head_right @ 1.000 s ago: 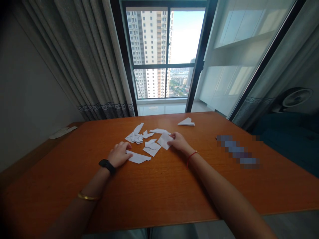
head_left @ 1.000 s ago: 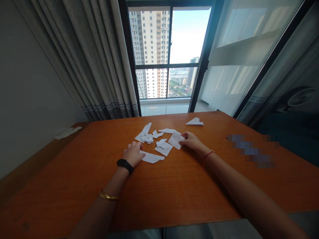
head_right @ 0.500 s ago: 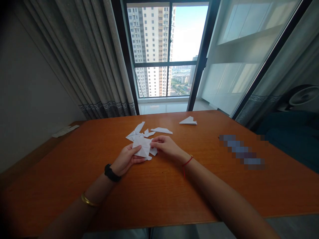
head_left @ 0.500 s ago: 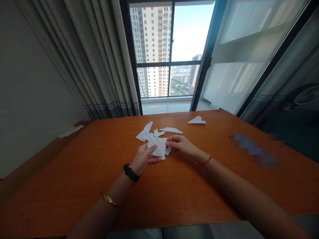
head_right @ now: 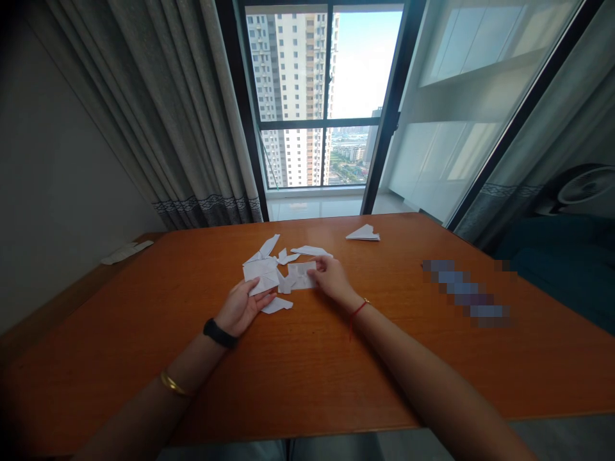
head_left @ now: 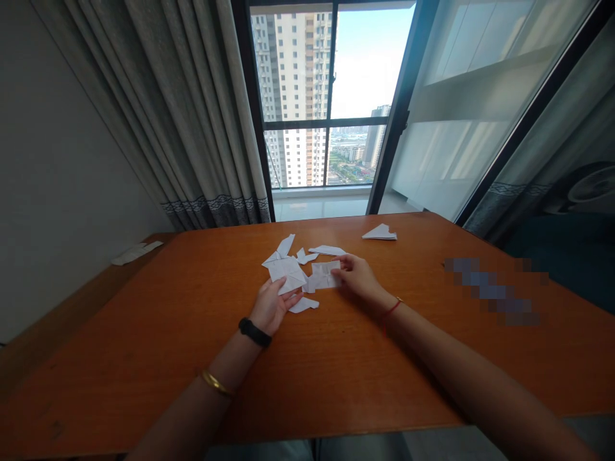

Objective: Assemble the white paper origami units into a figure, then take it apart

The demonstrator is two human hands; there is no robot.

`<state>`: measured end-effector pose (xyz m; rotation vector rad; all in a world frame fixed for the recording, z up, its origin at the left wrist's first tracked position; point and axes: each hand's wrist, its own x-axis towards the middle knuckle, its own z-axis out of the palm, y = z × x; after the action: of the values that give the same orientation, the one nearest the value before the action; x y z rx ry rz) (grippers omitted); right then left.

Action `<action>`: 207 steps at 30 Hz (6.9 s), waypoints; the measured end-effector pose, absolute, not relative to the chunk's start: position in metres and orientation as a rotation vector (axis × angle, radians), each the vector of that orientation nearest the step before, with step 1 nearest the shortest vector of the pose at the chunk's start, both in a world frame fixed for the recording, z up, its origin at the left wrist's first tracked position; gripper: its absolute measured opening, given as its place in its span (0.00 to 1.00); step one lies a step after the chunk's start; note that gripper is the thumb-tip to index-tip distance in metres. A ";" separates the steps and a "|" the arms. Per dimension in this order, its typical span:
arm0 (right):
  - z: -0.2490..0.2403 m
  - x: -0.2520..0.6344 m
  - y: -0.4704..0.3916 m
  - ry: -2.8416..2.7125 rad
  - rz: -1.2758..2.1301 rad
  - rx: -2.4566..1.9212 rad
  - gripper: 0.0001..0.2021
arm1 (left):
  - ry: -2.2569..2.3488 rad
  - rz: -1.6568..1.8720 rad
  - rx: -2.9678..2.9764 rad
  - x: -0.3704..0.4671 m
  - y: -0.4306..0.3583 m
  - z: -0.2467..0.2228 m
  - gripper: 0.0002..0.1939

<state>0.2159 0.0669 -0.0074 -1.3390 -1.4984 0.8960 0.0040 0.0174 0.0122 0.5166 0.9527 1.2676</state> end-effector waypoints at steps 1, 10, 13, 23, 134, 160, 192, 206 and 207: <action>-0.003 0.218 0.067 -1.437 0.924 -1.301 0.13 | 0.953 1.256 0.517 0.005 0.017 0.012 0.12; 0.026 0.201 0.032 -1.256 0.979 -0.946 0.14 | 0.840 1.057 0.540 0.009 0.009 0.014 0.18; 0.021 0.193 0.019 -1.632 0.615 -0.830 0.07 | 0.770 1.005 0.573 0.010 0.006 0.014 0.19; 0.004 0.187 0.016 -2.124 0.204 -0.646 0.14 | 0.745 1.039 0.562 0.011 0.006 0.014 0.24; 0.024 0.174 0.020 -1.568 0.785 -1.111 0.12 | 0.744 1.041 0.748 0.027 -0.012 0.007 0.22; 0.008 0.218 0.003 -1.857 0.811 -1.426 0.12 | 0.845 1.034 1.576 0.034 -0.007 -0.031 0.26; 0.003 0.211 -0.003 -1.979 0.876 -1.321 0.09 | 1.108 0.953 1.728 0.022 -0.009 -0.011 0.09; 0.038 0.355 0.120 -1.575 0.695 -1.897 0.13 | 1.123 1.264 1.557 0.017 -0.001 -0.006 0.14; 0.038 0.368 0.125 -1.583 0.646 -1.921 0.15 | 1.130 1.264 1.588 0.017 -0.001 -0.006 0.14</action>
<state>0.3683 0.1252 0.0376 -1.9205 -1.5834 0.6456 0.0166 -0.0012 -0.0062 1.5877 1.1298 1.2637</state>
